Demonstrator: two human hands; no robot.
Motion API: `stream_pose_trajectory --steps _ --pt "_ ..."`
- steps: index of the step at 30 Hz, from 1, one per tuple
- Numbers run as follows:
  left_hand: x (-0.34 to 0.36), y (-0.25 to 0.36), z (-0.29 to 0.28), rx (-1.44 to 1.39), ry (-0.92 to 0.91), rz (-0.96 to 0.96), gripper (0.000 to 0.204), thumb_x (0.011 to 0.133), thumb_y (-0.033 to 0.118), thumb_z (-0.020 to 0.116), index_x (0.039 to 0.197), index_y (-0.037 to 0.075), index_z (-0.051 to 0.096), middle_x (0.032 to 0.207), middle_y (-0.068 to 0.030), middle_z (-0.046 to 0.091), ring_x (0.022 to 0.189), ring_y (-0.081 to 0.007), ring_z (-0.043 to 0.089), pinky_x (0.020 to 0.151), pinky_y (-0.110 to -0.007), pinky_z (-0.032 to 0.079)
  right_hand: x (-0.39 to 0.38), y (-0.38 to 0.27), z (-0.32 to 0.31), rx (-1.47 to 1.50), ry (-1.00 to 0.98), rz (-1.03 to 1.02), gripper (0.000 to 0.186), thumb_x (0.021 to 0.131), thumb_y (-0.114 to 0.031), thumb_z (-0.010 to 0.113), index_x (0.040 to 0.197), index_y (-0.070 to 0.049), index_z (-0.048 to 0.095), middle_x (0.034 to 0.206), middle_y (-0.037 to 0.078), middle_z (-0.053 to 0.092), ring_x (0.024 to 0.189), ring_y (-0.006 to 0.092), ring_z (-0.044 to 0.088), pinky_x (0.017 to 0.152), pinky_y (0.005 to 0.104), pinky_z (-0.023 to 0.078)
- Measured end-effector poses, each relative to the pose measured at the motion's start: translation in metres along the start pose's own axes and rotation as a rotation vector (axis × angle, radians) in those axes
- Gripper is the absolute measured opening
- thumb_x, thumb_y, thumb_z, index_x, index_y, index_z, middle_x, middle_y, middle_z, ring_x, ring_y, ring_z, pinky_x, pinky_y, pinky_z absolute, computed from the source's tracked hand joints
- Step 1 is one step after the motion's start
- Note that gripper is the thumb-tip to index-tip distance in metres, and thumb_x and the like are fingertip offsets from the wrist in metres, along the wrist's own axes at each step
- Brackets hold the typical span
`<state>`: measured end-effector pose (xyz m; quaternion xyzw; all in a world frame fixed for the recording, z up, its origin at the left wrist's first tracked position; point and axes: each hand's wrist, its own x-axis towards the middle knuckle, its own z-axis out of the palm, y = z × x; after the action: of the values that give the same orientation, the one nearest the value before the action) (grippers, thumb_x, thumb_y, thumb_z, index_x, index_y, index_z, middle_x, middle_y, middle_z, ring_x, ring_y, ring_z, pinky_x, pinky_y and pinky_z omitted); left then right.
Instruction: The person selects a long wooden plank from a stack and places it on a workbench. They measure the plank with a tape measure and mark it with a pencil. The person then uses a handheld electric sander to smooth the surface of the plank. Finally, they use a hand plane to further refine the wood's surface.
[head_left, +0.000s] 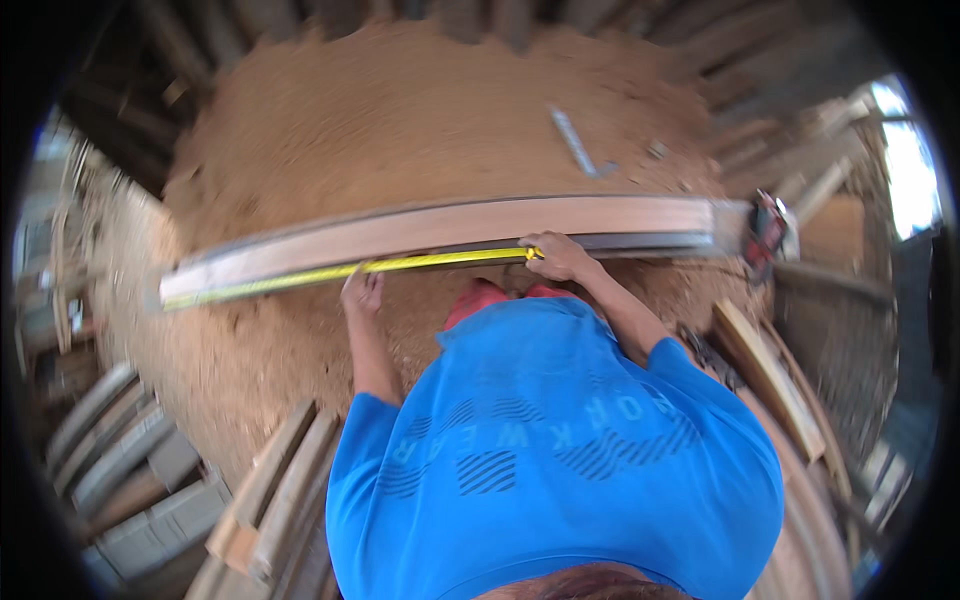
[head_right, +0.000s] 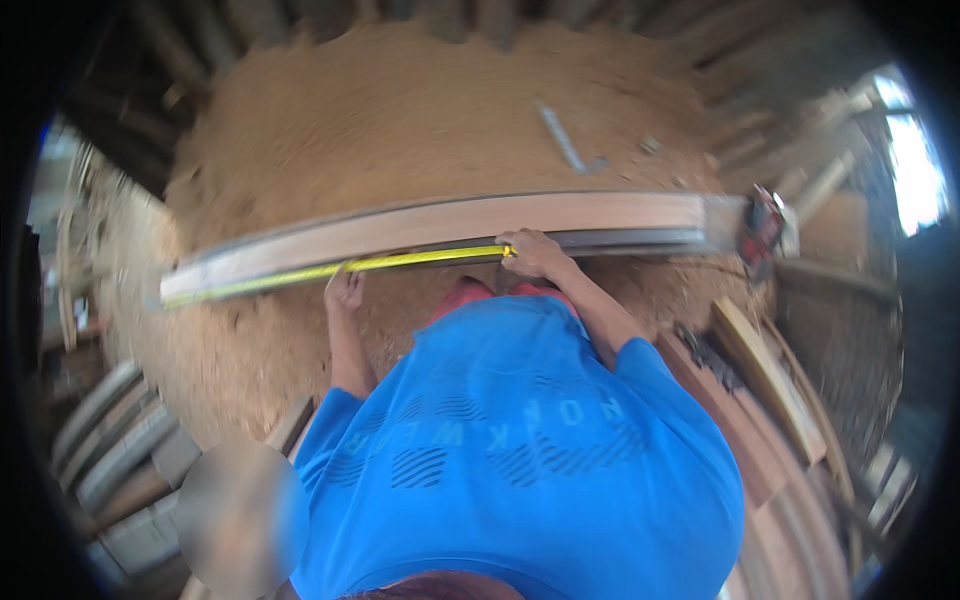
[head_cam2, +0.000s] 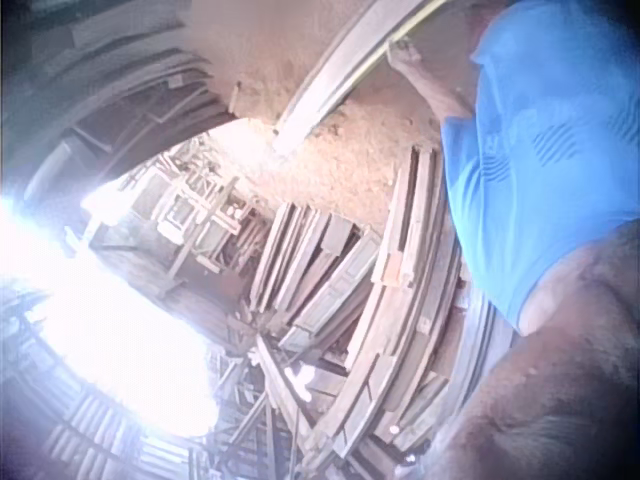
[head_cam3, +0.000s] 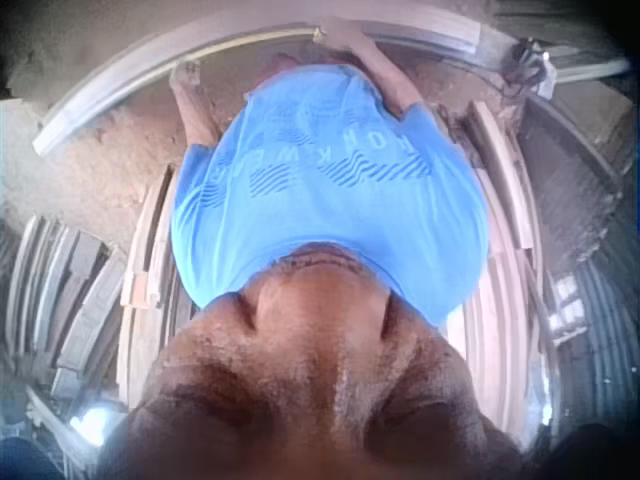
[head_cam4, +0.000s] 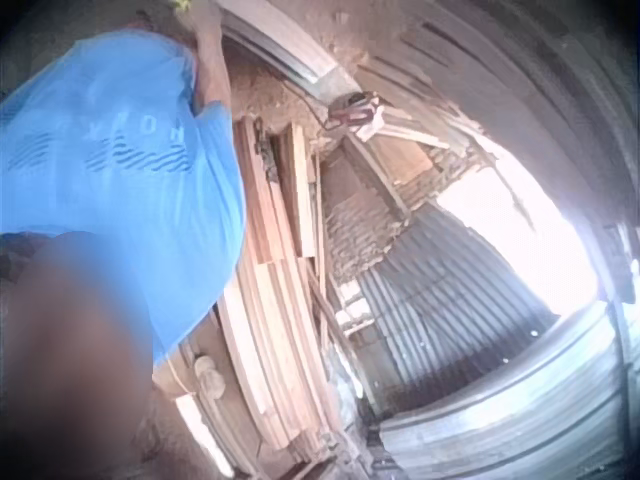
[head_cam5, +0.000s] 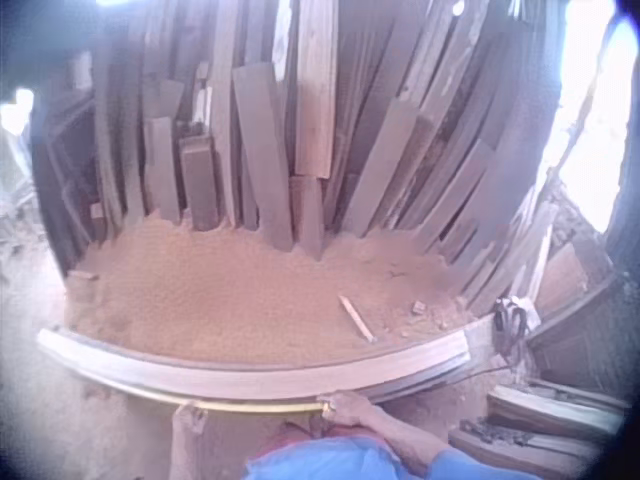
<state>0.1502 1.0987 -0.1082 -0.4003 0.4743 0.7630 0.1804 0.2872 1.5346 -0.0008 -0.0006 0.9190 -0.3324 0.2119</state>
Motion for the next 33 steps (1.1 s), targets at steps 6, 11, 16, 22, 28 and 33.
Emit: stream_pose_trajectory --steps 6,11,16,22,28,33 --pt "-0.018 -0.066 0.075 0.037 0.038 -0.093 0.022 0.098 0.016 0.055 0.116 0.004 0.053 0.102 -0.0109 0.061 0.089 -0.0242 0.063 0.077 -0.040 0.058 -0.091 0.146 -0.081 -0.154 0.196 0.342 0.046 0.074 -0.021 0.063 0.120 -0.016 0.063 0.115 0.018 0.063 0.111 0.0387 0.057 0.098 0.0464 0.047" --pt "-0.030 -0.104 0.120 0.084 0.115 -0.087 0.028 0.096 0.018 0.058 0.117 0.001 0.052 0.108 -0.0135 0.058 0.094 -0.0256 0.061 0.084 -0.041 0.057 -0.174 0.288 -0.122 -0.155 0.325 0.526 0.050 0.071 -0.008 0.064 0.120 -0.012 0.063 0.126 0.019 0.058 0.121 0.0354 0.051 0.105 0.0449 0.039" --pt "-0.041 -0.127 0.153 0.239 0.222 -0.135 0.026 0.098 0.018 0.054 0.118 0.001 0.051 0.108 -0.0137 0.059 0.097 -0.0265 0.062 0.085 -0.040 0.056 -0.212 0.372 -0.147 -0.158 0.305 0.713 0.052 0.071 -0.006 0.062 0.123 -0.013 0.063 0.129 0.019 0.056 0.123 0.0362 0.048 0.106 0.0444 0.038" --pt "-0.057 -0.150 0.168 0.389 0.225 -0.127 0.026 0.099 0.018 0.053 0.119 0.001 0.050 0.106 -0.0155 0.063 0.099 -0.0286 0.065 0.083 -0.039 0.057 -0.212 0.412 -0.141 -0.092 0.318 0.715 0.052 0.073 -0.009 0.062 0.125 -0.013 0.062 0.128 0.020 0.057 0.123 0.0367 0.048 0.106 0.0450 0.037" --pt "-0.057 -0.153 0.176 0.466 0.261 -0.128 0.030 0.102 0.021 0.047 0.123 0.000 0.048 0.114 -0.0161 0.059 0.105 -0.0279 0.062 0.089 -0.039 0.056 -0.211 0.420 -0.139 -0.048 0.301 0.690 0.051 0.073 -0.012 0.064 0.124 -0.012 0.062 0.127 0.020 0.058 0.123 0.0365 0.048 0.106 0.0444 0.037" --pt "-0.058 -0.153 0.181 0.479 0.272 -0.121 0.031 0.102 0.021 0.047 0.125 0.000 0.046 0.119 -0.0177 0.057 0.107 -0.0281 0.061 0.089 -0.040 0.056 -0.212 0.416 -0.141 -0.030 0.295 0.704 0.051 0.073 -0.012 0.064 0.124 -0.012 0.062 0.128 0.020 0.057 0.124 0.0376 0.048 0.106 0.0444 0.037"
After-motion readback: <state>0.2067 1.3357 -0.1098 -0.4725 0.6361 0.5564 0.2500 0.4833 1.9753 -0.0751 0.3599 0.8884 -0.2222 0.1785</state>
